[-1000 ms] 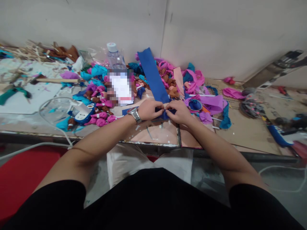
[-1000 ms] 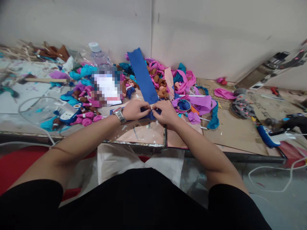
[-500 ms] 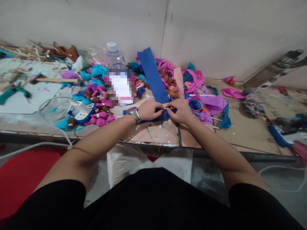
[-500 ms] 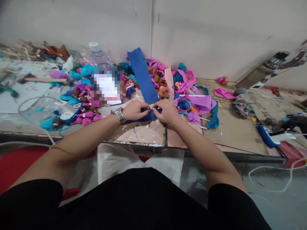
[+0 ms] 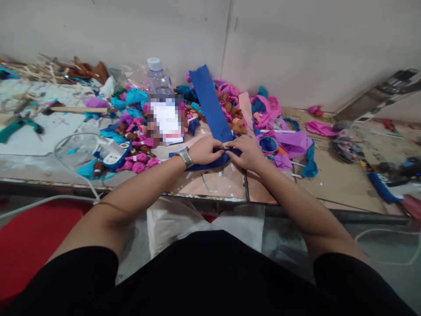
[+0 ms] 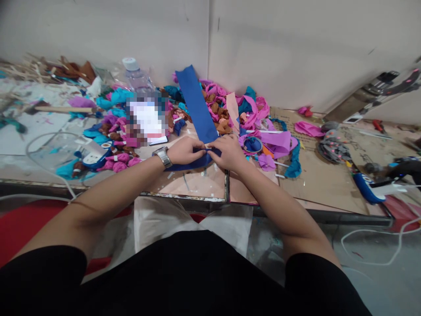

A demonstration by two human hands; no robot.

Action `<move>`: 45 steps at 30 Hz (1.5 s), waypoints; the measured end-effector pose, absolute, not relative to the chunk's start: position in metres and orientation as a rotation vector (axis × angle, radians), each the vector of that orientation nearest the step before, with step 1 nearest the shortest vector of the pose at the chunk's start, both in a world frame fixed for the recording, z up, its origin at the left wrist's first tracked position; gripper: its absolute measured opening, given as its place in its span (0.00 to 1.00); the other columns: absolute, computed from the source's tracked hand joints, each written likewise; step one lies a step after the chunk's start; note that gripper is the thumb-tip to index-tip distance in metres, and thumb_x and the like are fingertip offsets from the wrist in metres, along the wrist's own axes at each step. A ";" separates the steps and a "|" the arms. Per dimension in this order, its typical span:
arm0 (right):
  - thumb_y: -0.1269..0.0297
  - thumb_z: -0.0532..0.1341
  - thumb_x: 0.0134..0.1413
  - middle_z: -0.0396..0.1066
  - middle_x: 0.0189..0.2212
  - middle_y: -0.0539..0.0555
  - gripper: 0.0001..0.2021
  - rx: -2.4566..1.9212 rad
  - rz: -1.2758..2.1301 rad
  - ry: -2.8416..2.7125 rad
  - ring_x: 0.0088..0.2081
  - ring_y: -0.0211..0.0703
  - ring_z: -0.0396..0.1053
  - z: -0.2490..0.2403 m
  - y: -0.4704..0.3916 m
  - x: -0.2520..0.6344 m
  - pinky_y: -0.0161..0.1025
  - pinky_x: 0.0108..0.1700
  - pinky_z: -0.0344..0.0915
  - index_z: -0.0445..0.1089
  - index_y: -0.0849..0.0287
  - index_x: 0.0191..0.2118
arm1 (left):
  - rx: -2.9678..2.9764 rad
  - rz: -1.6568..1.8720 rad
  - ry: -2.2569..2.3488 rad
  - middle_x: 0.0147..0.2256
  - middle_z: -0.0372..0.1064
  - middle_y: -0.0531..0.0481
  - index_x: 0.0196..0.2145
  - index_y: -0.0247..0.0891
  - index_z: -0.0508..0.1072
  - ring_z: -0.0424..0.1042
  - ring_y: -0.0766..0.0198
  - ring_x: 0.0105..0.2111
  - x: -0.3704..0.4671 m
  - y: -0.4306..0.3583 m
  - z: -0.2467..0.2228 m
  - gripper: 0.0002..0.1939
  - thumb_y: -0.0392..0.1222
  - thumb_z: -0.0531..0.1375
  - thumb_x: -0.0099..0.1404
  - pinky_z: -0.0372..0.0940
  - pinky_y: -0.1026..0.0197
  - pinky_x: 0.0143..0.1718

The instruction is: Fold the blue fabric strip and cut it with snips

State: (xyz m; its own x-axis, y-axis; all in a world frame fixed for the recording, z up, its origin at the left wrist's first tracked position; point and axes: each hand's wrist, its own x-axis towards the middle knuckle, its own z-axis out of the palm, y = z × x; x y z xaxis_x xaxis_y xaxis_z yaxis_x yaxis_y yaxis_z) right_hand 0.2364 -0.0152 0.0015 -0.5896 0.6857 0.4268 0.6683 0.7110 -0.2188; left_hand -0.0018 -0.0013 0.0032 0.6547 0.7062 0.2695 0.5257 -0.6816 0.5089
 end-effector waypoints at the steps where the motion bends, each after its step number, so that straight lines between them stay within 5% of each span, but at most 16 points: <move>1: 0.57 0.64 0.65 0.82 0.45 0.59 0.13 -1.044 0.034 -2.440 0.47 0.58 0.73 0.002 -0.015 0.237 0.56 0.55 0.56 0.80 0.56 0.49 | 2.489 0.635 0.979 0.27 0.76 0.49 0.35 0.35 0.82 0.67 0.65 0.26 -0.002 -0.001 0.003 0.16 0.47 0.57 0.70 0.56 0.60 0.32; 32: 0.65 0.62 0.63 0.84 0.41 0.54 0.09 -1.037 0.159 -2.414 0.45 0.54 0.76 0.001 -0.018 0.232 0.52 0.54 0.57 0.81 0.53 0.43 | 2.472 0.545 1.007 0.34 0.81 0.47 0.42 0.36 0.85 0.71 0.62 0.29 0.000 -0.002 0.005 0.18 0.40 0.55 0.64 0.60 0.59 0.34; 45: 0.64 0.63 0.63 0.84 0.42 0.55 0.08 -1.042 0.149 -2.395 0.45 0.54 0.75 0.002 -0.020 0.231 0.53 0.53 0.58 0.80 0.53 0.43 | 2.395 0.572 1.019 0.27 0.76 0.49 0.36 0.35 0.84 0.65 0.65 0.26 0.000 -0.002 0.007 0.18 0.43 0.55 0.68 0.56 0.60 0.31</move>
State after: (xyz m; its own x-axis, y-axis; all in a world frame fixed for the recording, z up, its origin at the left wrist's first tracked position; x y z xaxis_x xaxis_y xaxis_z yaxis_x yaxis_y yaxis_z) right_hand 0.2307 -0.0199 0.0019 -0.5690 0.7087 0.4171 0.6515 0.6980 -0.2972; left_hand -0.0002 -0.0024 0.0066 0.6370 0.7474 0.1886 0.5506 -0.6124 0.5673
